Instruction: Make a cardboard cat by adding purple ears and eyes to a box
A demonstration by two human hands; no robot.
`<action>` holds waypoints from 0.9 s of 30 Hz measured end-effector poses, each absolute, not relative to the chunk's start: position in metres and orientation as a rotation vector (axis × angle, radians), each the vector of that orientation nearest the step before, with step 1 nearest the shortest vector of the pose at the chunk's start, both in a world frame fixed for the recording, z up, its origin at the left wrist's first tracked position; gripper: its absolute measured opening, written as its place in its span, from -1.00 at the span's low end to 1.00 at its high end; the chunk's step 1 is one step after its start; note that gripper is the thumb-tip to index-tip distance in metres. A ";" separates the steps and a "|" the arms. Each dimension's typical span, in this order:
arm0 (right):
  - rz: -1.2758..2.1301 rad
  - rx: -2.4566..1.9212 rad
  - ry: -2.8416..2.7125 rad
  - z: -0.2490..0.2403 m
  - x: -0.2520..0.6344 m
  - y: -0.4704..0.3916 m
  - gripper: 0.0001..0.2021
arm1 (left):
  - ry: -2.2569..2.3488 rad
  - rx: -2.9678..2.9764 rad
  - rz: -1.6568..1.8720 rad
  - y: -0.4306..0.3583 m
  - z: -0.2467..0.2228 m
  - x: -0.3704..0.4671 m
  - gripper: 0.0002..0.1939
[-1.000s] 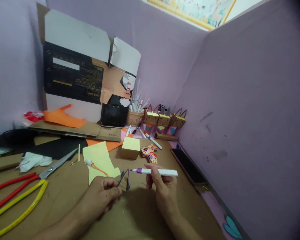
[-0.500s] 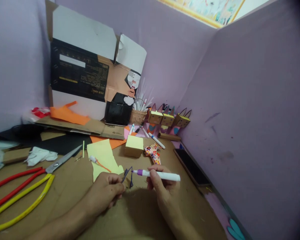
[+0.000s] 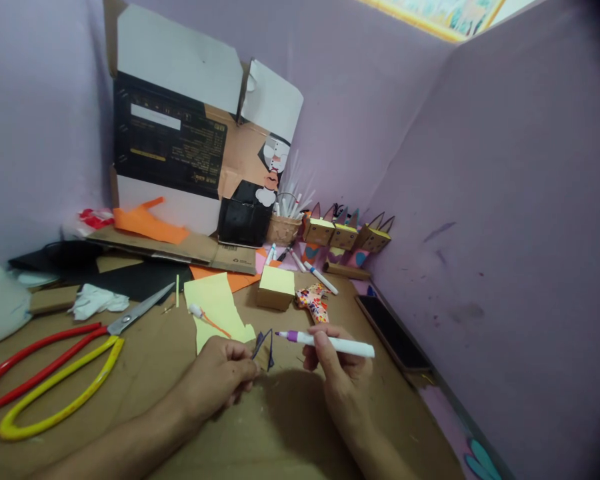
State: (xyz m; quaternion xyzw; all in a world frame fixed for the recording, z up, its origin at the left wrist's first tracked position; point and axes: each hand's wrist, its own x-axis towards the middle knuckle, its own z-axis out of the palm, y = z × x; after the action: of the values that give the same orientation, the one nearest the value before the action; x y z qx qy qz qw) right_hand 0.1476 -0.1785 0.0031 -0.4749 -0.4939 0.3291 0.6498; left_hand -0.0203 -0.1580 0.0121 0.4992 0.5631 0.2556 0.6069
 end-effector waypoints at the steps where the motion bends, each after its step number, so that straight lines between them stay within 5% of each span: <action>1: 0.744 -1.075 -1.119 0.003 0.148 -0.179 -0.79 | 1.306 1.152 0.594 -0.158 0.013 -0.020 -0.84; 27: 0.590 -1.165 -1.446 -0.006 0.150 -0.181 -0.85 | 1.304 1.186 0.571 -0.156 0.015 -0.022 -0.79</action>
State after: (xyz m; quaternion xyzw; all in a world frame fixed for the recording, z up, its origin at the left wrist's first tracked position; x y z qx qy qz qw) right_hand 0.1503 -0.1812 -0.0061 -0.4948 -0.6139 0.2503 0.5618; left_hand -0.0224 -0.1564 0.0145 0.5116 0.5627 0.2463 0.6008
